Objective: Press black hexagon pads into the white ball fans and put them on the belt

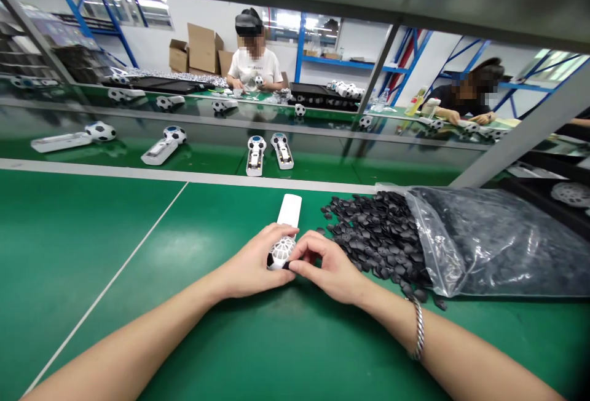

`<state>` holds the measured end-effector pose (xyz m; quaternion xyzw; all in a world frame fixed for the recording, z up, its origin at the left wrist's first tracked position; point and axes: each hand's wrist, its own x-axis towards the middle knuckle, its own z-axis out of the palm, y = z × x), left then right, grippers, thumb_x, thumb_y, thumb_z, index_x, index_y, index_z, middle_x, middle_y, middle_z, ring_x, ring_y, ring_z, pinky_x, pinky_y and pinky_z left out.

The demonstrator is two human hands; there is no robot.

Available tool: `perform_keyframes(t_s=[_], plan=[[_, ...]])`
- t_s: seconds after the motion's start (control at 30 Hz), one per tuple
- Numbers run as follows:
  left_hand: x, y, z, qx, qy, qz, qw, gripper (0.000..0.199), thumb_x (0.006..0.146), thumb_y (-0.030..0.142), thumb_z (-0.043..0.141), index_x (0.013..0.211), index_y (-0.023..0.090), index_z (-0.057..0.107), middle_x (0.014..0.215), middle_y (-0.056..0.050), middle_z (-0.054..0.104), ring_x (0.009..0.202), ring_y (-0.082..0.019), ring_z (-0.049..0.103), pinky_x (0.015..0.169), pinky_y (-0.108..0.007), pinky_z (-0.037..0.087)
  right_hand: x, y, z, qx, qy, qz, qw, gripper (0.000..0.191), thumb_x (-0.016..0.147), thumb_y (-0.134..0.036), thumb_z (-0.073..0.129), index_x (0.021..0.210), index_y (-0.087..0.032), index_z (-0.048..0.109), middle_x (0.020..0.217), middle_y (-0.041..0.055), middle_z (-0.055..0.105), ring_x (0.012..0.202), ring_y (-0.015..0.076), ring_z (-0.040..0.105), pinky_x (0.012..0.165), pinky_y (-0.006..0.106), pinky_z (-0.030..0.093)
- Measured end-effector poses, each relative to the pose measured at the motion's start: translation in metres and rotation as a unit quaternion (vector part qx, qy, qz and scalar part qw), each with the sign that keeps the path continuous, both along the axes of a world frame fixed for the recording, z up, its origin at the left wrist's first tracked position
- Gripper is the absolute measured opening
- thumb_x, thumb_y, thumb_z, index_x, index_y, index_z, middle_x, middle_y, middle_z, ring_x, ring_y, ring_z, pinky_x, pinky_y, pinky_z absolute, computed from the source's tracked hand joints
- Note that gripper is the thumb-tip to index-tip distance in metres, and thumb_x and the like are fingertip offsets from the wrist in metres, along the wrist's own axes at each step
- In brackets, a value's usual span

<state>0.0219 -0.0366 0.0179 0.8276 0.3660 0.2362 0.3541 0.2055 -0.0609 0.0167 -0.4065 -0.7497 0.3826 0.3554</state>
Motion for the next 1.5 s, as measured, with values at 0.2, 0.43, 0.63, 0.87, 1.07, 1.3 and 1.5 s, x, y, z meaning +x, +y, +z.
perform_keyframes(t_s=[0.2, 0.43, 0.63, 0.87, 1.07, 1.3, 1.5], plan=[[0.005, -0.003, 0.001, -0.028, -0.001, 0.024, 0.999, 0.057, 0.065, 0.013, 0.054, 0.120, 0.022, 0.040, 0.118, -0.005, 0.045, 0.112, -0.021, 0.044, 0.097, -0.036, 0.036, -0.002, 0.007, -0.007, -0.115, 0.066, -0.021, 0.991, 0.014, 0.070, -0.022, 0.064, 0.069, -0.016, 0.052, 0.068, -0.0033, 0.047, 0.056, 0.0075, 0.040, 0.053, 0.021, 0.035], [0.009, -0.006, 0.004, -0.051, -0.006, 0.038, 0.998, 0.061, 0.060, 0.009, 0.054, 0.117, 0.021, 0.039, 0.111, -0.006, 0.046, 0.108, -0.023, 0.046, 0.091, -0.038, 0.040, -0.001, 0.016, -0.011, -0.246, 0.139, 0.032, 0.959, 0.031, 0.060, -0.031, 0.073, 0.065, -0.015, 0.047, 0.059, -0.0052, 0.047, 0.054, 0.0074, 0.039, 0.053, 0.021, 0.031], [0.011, -0.006, 0.002, -0.056, -0.019, 0.048, 0.997, 0.058, 0.059, 0.011, 0.055, 0.115, 0.021, 0.041, 0.109, -0.005, 0.047, 0.105, -0.024, 0.046, 0.090, -0.039, 0.039, -0.002, 0.016, -0.012, -0.248, 0.148, 0.029, 0.957, 0.031, 0.059, -0.030, 0.074, 0.064, -0.016, 0.047, 0.060, -0.0050, 0.048, 0.055, 0.0077, 0.041, 0.054, 0.021, 0.031], [0.014, -0.006, -0.001, -0.047, -0.037, 0.062, 0.996, 0.048, 0.061, 0.013, 0.054, 0.108, 0.022, 0.045, 0.105, -0.003, 0.049, 0.103, -0.023, 0.046, 0.091, -0.038, 0.037, 0.006, 0.022, -0.007, -0.163, 0.032, 0.023, 0.986, 0.024, 0.067, -0.033, 0.067, 0.068, -0.017, 0.048, 0.063, -0.0039, 0.049, 0.057, 0.0092, 0.043, 0.055, 0.022, 0.035], [0.013, -0.007, -0.005, -0.039, -0.023, 0.106, 0.993, 0.054, 0.060, 0.026, 0.065, 0.110, 0.023, 0.045, 0.111, -0.005, 0.041, 0.108, -0.025, 0.041, 0.095, -0.039, 0.033, 0.038, 0.037, -0.002, 0.110, -0.395, -0.176, 0.895, 0.017, 0.079, -0.030, 0.058, 0.091, -0.019, 0.059, 0.092, 0.0071, 0.058, 0.089, 0.0219, 0.050, 0.070, 0.030, 0.038], [-0.002, 0.007, -0.001, -0.073, 0.023, 0.110, 0.991, 0.054, 0.058, 0.028, 0.065, 0.107, 0.022, 0.046, 0.107, -0.004, 0.042, 0.100, -0.024, 0.047, 0.088, -0.037, 0.039, 0.043, 0.041, -0.008, 0.133, -0.473, -0.146, 0.859, 0.009, 0.084, -0.022, 0.051, 0.083, -0.020, 0.060, 0.084, 0.0038, 0.059, 0.081, 0.0182, 0.053, 0.066, 0.027, 0.037], [-0.017, 0.018, 0.010, -0.106, 0.038, 0.078, 0.991, 0.055, 0.058, 0.026, 0.064, 0.109, 0.021, 0.046, 0.108, -0.005, 0.049, 0.092, -0.022, 0.052, 0.077, -0.032, 0.043, 0.045, 0.039, -0.006, 0.155, -0.502, -0.138, 0.840, 0.020, 0.084, -0.008, 0.042, 0.090, -0.016, 0.059, 0.084, 0.0083, 0.057, 0.080, 0.0207, 0.052, 0.066, 0.029, 0.037]])
